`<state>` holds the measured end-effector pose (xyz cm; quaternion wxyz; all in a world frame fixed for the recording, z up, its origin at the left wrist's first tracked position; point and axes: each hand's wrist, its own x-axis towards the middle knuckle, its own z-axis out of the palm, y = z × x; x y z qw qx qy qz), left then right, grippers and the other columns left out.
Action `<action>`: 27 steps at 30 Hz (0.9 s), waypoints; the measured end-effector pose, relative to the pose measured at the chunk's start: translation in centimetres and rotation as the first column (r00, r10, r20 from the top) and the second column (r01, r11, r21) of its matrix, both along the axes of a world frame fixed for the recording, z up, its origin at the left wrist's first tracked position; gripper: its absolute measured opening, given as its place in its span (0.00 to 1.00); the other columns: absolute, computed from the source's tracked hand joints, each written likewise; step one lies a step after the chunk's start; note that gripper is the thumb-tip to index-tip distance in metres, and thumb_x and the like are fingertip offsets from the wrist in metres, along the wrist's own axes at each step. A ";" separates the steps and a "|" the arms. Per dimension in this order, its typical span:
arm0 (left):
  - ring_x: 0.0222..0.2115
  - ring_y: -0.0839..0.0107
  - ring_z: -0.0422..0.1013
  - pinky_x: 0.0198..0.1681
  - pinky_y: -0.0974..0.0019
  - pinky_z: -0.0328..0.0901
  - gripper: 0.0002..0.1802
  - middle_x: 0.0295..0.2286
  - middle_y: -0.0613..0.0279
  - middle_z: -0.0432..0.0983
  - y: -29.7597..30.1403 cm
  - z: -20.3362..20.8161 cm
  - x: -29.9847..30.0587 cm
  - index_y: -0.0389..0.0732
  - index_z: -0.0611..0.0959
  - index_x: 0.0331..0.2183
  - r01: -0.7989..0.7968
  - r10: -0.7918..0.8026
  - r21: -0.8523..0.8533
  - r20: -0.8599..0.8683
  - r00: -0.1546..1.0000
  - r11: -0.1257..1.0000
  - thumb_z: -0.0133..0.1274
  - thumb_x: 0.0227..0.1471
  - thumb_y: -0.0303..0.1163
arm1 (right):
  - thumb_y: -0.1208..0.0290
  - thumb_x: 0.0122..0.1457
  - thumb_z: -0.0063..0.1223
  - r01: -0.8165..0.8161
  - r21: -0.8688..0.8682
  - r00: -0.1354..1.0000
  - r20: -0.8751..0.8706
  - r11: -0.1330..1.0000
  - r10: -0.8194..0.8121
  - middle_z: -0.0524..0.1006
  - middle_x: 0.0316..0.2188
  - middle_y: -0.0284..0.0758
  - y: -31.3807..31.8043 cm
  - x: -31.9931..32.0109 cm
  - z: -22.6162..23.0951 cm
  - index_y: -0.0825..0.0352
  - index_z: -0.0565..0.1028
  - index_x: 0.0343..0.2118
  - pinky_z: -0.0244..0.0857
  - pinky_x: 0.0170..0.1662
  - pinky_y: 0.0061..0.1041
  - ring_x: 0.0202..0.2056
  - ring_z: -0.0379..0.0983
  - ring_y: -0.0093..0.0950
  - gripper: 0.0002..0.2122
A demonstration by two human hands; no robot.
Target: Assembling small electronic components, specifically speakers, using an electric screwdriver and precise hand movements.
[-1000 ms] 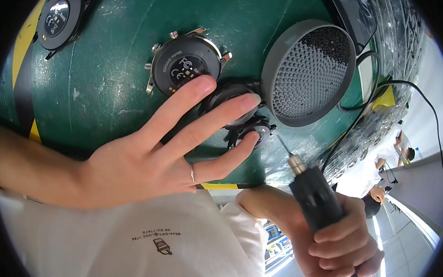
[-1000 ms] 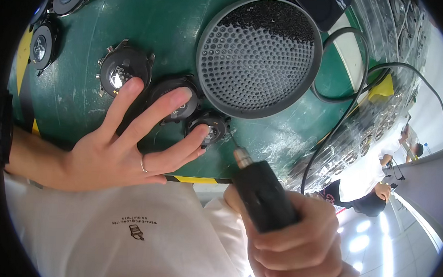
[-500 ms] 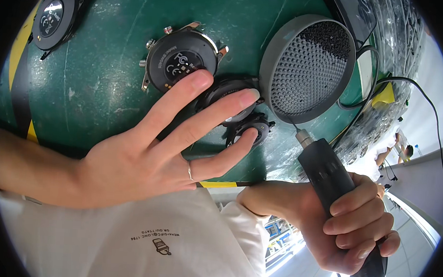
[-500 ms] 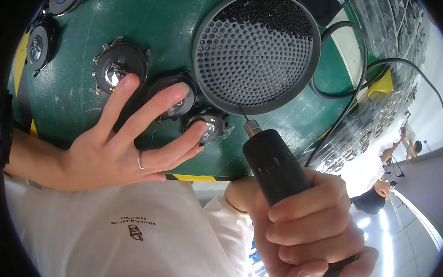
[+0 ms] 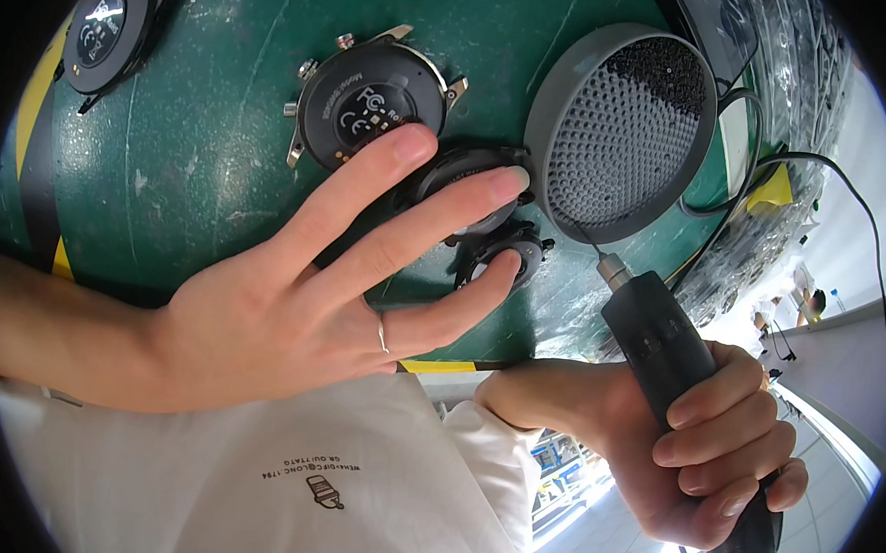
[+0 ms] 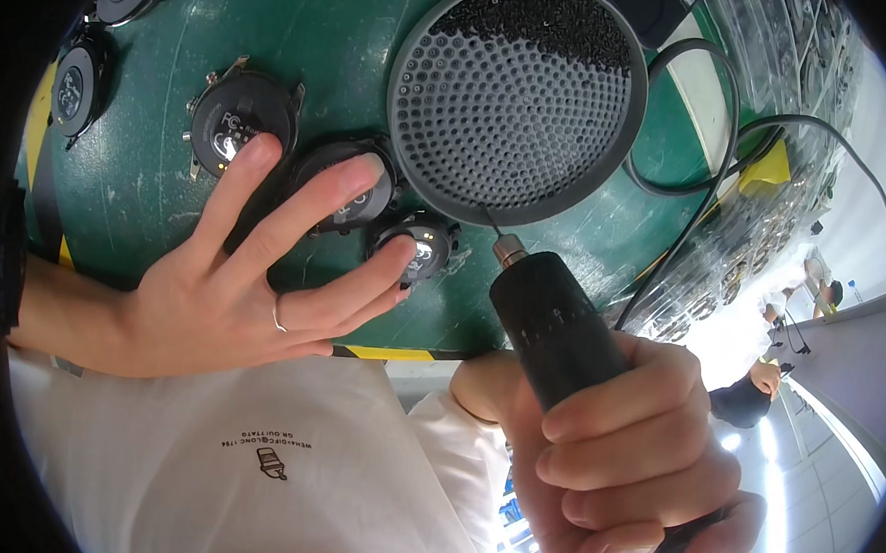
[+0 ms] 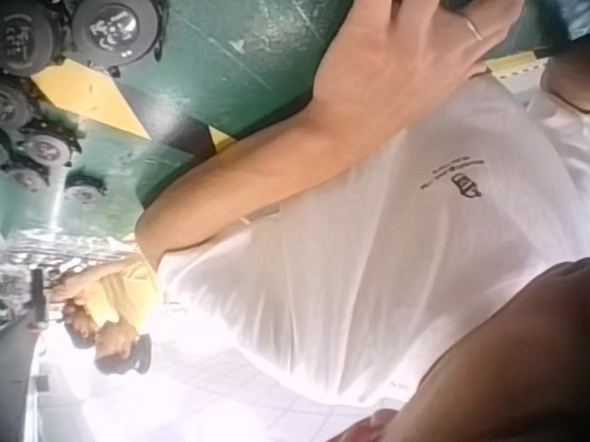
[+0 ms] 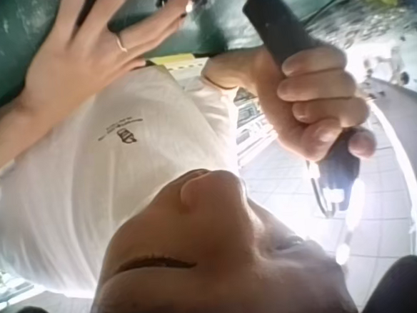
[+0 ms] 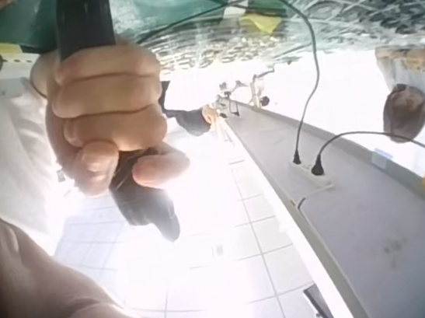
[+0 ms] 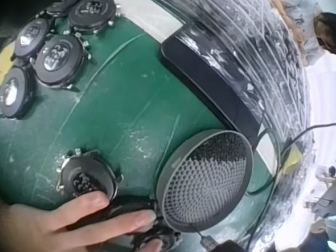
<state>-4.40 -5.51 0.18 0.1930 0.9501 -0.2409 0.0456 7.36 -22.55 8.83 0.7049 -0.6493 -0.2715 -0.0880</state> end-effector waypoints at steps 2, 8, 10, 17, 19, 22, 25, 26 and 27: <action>0.57 0.53 0.69 0.58 0.36 0.64 0.27 0.58 0.75 0.62 0.1 0.1 0.0 0.50 0.82 0.52 0.006 -0.006 -0.012 0.000 1.000 1.000 0.58 0.55 0.51 | 0.74 0.55 0.49 -0.019 -0.012 1.000 0.002 1.000 0.019 0.66 0.13 0.23 -0.2 0.2 0.1 0.63 0.72 0.32 0.59 0.22 0.21 0.13 0.61 0.17 0.03; 0.58 0.54 0.69 0.58 0.36 0.64 0.25 0.58 0.76 0.63 0.3 0.4 0.0 0.49 0.83 0.51 0.025 -0.025 -0.010 -0.039 0.999 1.000 0.58 0.54 0.51 | 0.73 0.55 0.50 -0.010 0.060 0.999 0.050 0.998 0.007 0.66 0.13 0.22 -0.9 -0.3 1.4 0.62 0.70 0.30 0.60 0.22 0.19 0.13 0.62 0.16 0.02; 0.57 0.56 0.70 0.59 0.38 0.65 0.24 0.56 0.76 0.64 -0.3 0.1 -0.1 0.50 0.84 0.49 -0.080 0.079 -0.041 -0.026 0.997 0.996 0.59 0.54 0.51 | 0.73 0.54 0.50 -0.050 0.147 0.998 0.051 0.988 0.043 0.66 0.13 0.22 -1.2 -0.8 1.4 0.62 0.70 0.30 0.61 0.22 0.18 0.13 0.63 0.16 0.02; 0.57 0.59 0.70 0.58 0.39 0.66 0.23 0.54 0.77 0.67 -0.5 -0.3 0.1 0.52 0.84 0.48 -0.076 0.079 -0.073 0.033 0.996 0.994 0.59 0.53 0.51 | 0.80 0.56 0.55 -0.360 0.191 0.932 0.120 0.913 0.342 0.66 0.13 0.24 -0.8 -3.3 0.0 0.61 0.63 0.28 0.65 0.16 0.19 0.11 0.63 0.17 0.10; 0.57 0.59 0.70 0.58 0.39 0.66 0.23 0.53 0.78 0.67 -0.4 -0.3 -0.1 0.52 0.84 0.48 -0.087 0.088 -0.078 0.008 0.996 0.993 0.59 0.53 0.51 | 0.82 0.56 0.55 -0.454 0.205 0.891 0.086 0.867 0.446 0.67 0.13 0.26 -0.8 -3.1 -0.4 0.62 0.63 0.29 0.66 0.17 0.20 0.11 0.64 0.18 0.11; 0.57 0.59 0.70 0.59 0.38 0.65 0.23 0.53 0.78 0.68 -0.4 -0.3 -0.3 0.52 0.84 0.48 -0.101 0.100 -0.058 -0.011 0.995 0.993 0.59 0.53 0.51 | 0.82 0.55 0.56 -0.460 0.187 0.887 0.046 0.868 0.460 0.67 0.13 0.26 -1.1 -3.3 -0.5 0.63 0.64 0.29 0.67 0.17 0.21 0.11 0.64 0.19 0.11; 0.57 0.59 0.70 0.58 0.38 0.65 0.23 0.54 0.78 0.68 -0.4 -0.2 -0.1 0.52 0.84 0.47 -0.104 0.104 -0.068 -0.009 0.995 0.992 0.59 0.53 0.51 | 0.82 0.55 0.56 -0.455 0.178 0.890 0.076 0.872 0.449 0.68 0.13 0.27 -0.6 -3.4 -0.5 0.63 0.63 0.30 0.67 0.16 0.22 0.11 0.65 0.20 0.11; 0.57 0.59 0.70 0.58 0.38 0.65 0.23 0.54 0.78 0.68 -0.4 -0.2 -0.1 0.52 0.84 0.47 -0.100 0.099 -0.073 -0.006 0.995 0.992 0.59 0.53 0.51 | 0.82 0.55 0.56 -0.452 0.173 0.892 0.078 0.875 0.445 0.68 0.13 0.27 -0.7 -3.3 -0.4 0.63 0.63 0.30 0.67 0.16 0.22 0.11 0.65 0.20 0.11; 0.57 0.60 0.70 0.58 0.38 0.65 0.22 0.54 0.78 0.68 -0.5 -0.2 0.0 0.52 0.84 0.47 -0.097 0.098 -0.072 0.003 0.995 0.993 0.60 0.52 0.51 | 0.82 0.55 0.56 -0.463 0.153 0.886 0.068 0.873 0.458 0.68 0.14 0.28 -0.8 -3.2 -0.3 0.63 0.63 0.29 0.67 0.16 0.22 0.11 0.65 0.21 0.11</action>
